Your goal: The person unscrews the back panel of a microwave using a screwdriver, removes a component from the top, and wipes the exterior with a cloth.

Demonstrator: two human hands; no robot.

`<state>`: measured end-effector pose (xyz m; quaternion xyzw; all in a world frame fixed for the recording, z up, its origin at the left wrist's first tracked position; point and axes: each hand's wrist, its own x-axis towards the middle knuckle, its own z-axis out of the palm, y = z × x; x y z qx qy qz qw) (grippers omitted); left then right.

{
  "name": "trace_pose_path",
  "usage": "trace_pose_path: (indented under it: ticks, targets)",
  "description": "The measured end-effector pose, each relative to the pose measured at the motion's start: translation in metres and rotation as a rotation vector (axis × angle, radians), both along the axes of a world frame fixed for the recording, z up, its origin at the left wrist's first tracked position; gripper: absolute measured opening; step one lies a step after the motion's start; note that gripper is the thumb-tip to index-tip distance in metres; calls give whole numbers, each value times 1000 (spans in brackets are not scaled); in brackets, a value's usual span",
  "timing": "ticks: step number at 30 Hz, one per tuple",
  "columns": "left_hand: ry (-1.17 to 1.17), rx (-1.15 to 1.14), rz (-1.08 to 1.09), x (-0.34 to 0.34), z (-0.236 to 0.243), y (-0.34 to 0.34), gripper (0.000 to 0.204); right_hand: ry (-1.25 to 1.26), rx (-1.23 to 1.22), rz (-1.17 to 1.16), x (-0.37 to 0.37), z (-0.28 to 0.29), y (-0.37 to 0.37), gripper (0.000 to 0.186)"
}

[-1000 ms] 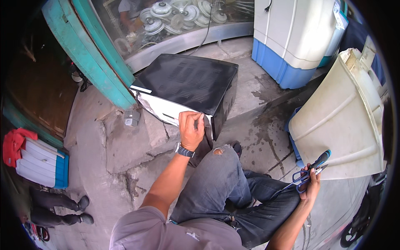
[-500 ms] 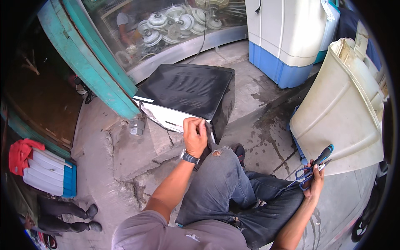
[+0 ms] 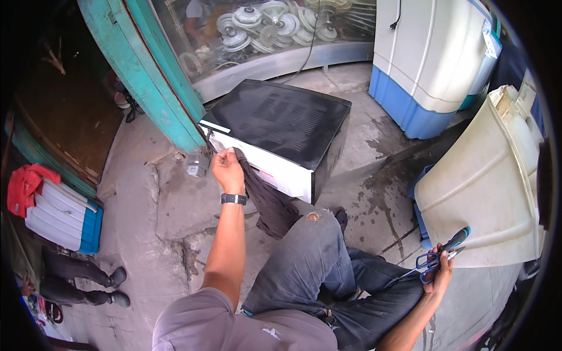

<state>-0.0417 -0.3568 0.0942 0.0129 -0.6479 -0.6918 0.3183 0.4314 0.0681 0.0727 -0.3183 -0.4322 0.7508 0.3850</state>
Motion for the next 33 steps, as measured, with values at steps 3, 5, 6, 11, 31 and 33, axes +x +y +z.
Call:
trace_pose_path:
  ticks: [3, 5, 6, 11, 31, 33]
  targets:
    - [325, -542, -155, 55, -6, 37, 4, -8, -14, -29, -1, -2, 2, 41]
    - [373, -589, -268, 89, -6, 49, 4, -21, -2, 1, -3, 2, 0, 41]
    - [438, -627, -205, 84, -11, 48, 7, -26, 2, 13, -6, 3, -2, 41]
    - [462, -684, -48, 44, -16, 35, 10, -58, -2, -23, 0, 1, 3, 40]
    - [374, -560, -48, 29, -14, 24, 7, -56, 14, -34, -4, 5, -2, 40]
    - [445, -637, 54, 26, -15, 29, 8, -28, 7, 42, -5, 2, 4, 40]
